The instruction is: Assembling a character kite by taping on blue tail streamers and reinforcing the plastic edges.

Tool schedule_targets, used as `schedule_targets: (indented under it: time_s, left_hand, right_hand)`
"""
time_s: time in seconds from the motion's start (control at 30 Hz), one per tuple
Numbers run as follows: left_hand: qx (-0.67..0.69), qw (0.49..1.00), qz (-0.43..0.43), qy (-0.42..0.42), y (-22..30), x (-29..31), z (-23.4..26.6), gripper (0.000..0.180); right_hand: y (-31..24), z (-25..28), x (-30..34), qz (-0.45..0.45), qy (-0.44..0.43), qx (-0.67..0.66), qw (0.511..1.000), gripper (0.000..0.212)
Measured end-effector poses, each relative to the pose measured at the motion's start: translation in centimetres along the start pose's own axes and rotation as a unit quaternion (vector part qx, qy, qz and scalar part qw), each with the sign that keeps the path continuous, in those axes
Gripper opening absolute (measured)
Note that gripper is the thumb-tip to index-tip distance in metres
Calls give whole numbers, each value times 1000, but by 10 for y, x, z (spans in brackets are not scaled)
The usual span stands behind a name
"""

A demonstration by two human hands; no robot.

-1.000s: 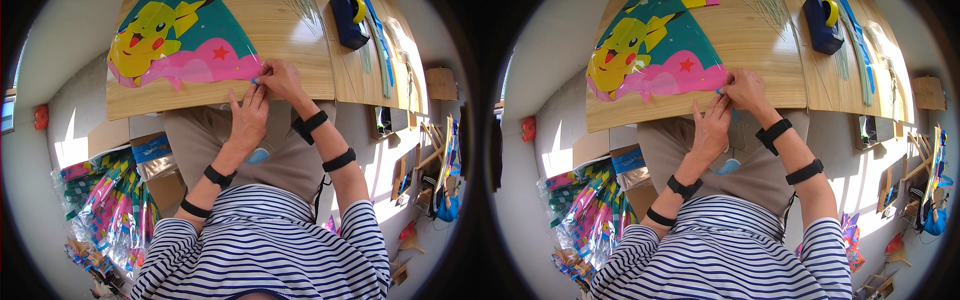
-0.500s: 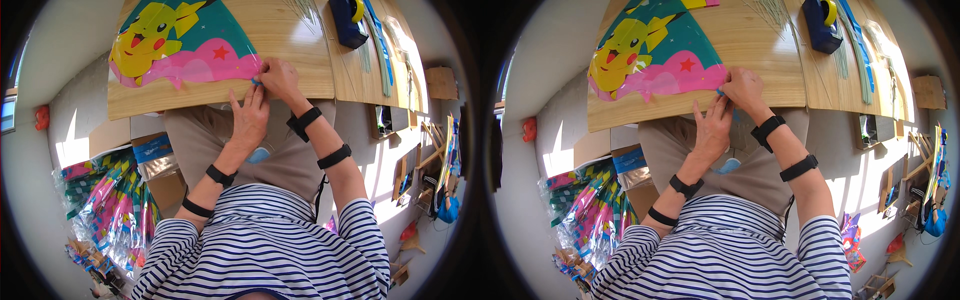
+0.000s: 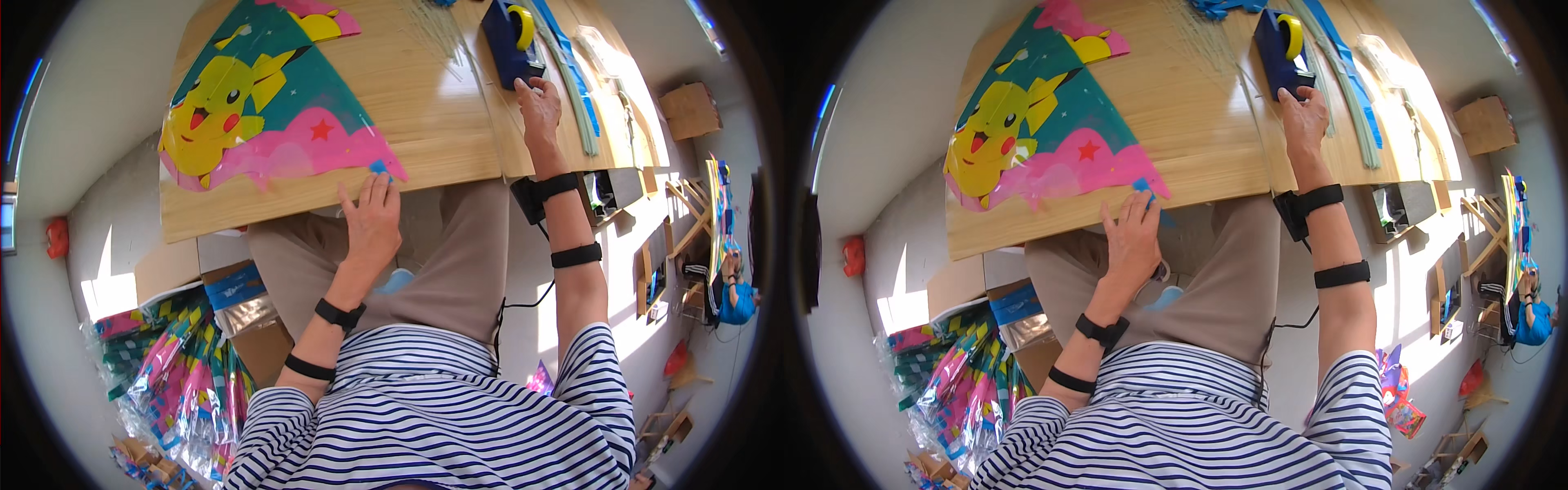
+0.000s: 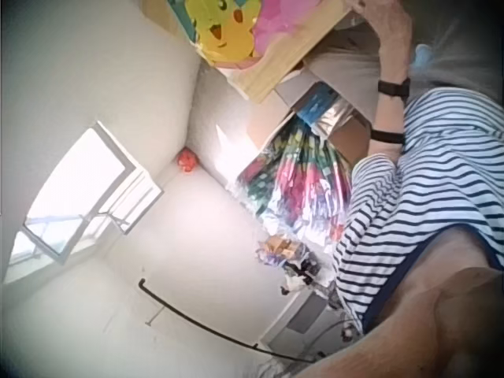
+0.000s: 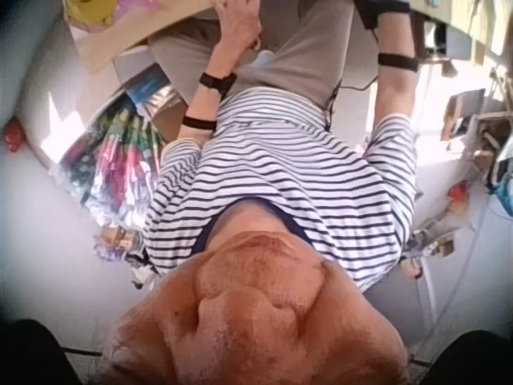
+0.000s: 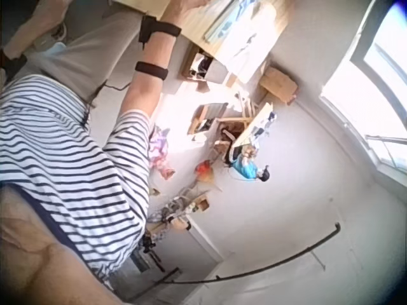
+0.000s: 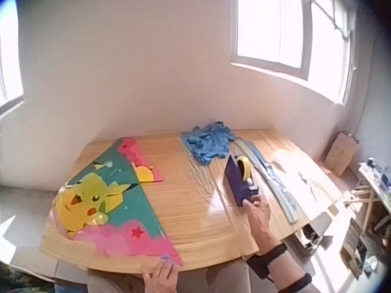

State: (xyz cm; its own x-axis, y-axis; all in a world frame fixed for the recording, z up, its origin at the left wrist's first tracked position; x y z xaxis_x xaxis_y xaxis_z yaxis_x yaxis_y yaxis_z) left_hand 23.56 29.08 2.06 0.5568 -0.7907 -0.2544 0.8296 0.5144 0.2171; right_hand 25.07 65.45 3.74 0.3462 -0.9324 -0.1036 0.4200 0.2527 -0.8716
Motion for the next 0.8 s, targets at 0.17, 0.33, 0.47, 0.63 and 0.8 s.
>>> schedule_targets:
  time_s: [0.17, 0.33, 0.47, 0.63, 0.8]
  left_hand:
    - [8, 1000, -3, -12, -2, 0, 0, 48]
    - [8, 1000, -3, -22, -1, -1, 3, 48]
    - [5, 1000, -6, -23, -1, -1, 4, 47]
    - [6, 1000, -6, -26, -2, 1, 1, 48]
    - [10, 999, -2, -32, -2, 2, 1, 47]
  right_hand:
    - [-5, 32, -53, -103, -5, -87, 991, 54]
    - [-32, 30, -73, -161, -114, -80, 977, 49]
    - [-42, 27, -78, -184, -133, -40, 973, 42]
    - [-43, 37, -72, -164, -164, -175, 957, 31]
    - [-33, 41, -70, -206, -139, -232, 940, 23]
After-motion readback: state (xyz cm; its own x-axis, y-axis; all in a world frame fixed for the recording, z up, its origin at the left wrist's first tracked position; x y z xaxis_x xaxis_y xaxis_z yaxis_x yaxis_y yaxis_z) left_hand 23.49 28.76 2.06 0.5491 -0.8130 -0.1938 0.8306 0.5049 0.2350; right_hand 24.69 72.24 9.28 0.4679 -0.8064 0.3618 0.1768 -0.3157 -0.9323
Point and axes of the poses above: each hand's wrist, its own x-axis away from the middle knuckle, its own z-axis out of the back of the hand, y = z × x, the point moved 2 cm from there along -x, towards the middle knuckle, and after that the axes turned 4 degrees about -z, right-handed, at the moved point
